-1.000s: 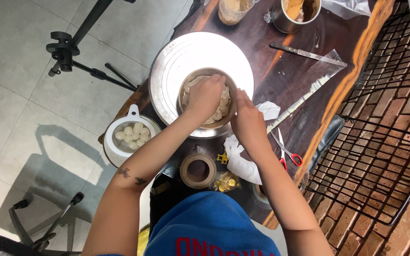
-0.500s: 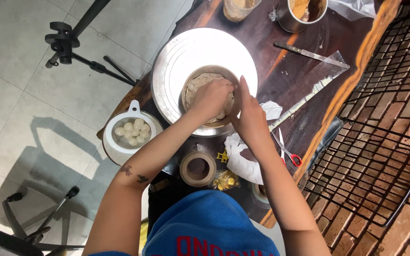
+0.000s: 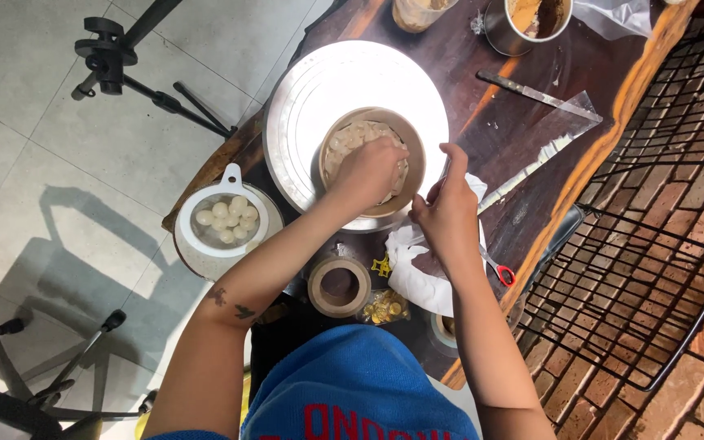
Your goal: Assembling a layered fruit dessert in a round paper container by filling a piping bag with cream and arranging longan fruit.
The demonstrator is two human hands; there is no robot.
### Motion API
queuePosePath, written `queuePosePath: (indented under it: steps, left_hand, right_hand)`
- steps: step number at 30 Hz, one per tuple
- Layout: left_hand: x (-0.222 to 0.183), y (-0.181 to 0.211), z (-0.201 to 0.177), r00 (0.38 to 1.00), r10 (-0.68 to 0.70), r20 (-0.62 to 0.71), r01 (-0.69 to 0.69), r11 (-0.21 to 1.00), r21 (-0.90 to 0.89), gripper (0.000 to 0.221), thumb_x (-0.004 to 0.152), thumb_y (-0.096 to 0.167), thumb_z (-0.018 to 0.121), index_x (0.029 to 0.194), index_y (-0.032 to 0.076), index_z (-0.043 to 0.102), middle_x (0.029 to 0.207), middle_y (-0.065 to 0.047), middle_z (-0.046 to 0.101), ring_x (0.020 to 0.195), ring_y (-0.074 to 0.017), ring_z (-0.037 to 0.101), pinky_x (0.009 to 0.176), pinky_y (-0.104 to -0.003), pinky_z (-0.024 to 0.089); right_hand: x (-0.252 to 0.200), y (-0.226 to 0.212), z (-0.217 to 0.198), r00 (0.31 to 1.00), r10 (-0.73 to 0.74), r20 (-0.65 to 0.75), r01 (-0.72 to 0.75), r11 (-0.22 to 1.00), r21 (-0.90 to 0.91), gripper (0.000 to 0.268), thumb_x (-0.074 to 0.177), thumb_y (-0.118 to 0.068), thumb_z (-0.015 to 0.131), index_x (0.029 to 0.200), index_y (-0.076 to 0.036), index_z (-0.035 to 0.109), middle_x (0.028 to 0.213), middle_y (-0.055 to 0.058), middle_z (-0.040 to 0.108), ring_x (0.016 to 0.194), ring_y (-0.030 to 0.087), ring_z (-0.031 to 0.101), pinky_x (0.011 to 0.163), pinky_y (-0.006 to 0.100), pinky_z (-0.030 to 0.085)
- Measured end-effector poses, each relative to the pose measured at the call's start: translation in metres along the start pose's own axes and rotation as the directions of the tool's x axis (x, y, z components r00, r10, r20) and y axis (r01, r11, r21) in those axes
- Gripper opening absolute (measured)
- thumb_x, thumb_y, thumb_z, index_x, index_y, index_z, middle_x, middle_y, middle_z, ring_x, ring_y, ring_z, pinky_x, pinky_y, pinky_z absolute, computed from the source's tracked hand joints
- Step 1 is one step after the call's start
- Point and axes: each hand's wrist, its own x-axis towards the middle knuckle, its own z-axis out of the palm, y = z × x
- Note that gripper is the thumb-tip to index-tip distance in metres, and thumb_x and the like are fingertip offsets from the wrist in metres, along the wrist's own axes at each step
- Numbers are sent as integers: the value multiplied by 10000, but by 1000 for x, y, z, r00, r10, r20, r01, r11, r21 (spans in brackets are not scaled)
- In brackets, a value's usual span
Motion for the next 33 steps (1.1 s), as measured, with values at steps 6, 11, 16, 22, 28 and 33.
queuePosePath:
  steps: [6,11,16,22,28,33]
  left_hand:
    - [-4,15,-3,994,-88,66,101,965,-242,231,871,81,608,1051,41,749,950,-208,719,914,-390,702,829,-480,548]
    - [1,22,5,946,-201,255,292,871,-396,173,884,86,567,953,16,710,883,-192,734,895,-359,733,798,-458,558]
    - [1,15,15,959,-168,229,258,853,-454,281,869,55,533,1079,41,720,916,-181,745,902,-338,748,817,-435,569]
    - [-3,12,17,982,-101,159,164,872,-461,368,880,56,548,1216,55,698,998,-198,746,952,-344,736,829,-424,565]
    - [-2,5,25,966,-134,219,230,830,-508,386,873,84,619,1252,47,679,1028,-154,775,945,-283,761,789,-368,573]
    - [-2,2,28,908,-214,360,404,677,-615,509,871,4,555,1378,31,593,1173,-136,752,855,-207,759,691,-325,596]
  right_hand:
    - [7,-6,3,999,-29,-33,26,995,-95,866,726,52,774,1473,-80,356,734,148,622,694,320,682,644,442,533]
    - [6,-8,5,996,-70,-58,63,991,-119,827,784,15,789,1476,-72,345,760,178,636,707,338,688,652,441,538]
    - [-2,-8,-9,985,97,142,-117,983,144,889,844,-40,752,1548,-146,220,1047,179,710,850,263,781,682,343,624]
    - [-27,9,-14,970,100,222,-164,942,292,1112,821,0,789,1611,-218,38,1368,250,519,1005,289,762,723,365,667]
    - [-53,34,6,949,127,287,-229,905,358,1246,792,-48,861,1595,-241,-72,1312,249,577,992,262,762,779,363,653]
    - [-69,29,17,979,-7,205,-41,973,228,904,838,-59,834,1548,-241,305,1262,195,595,992,229,715,748,313,639]
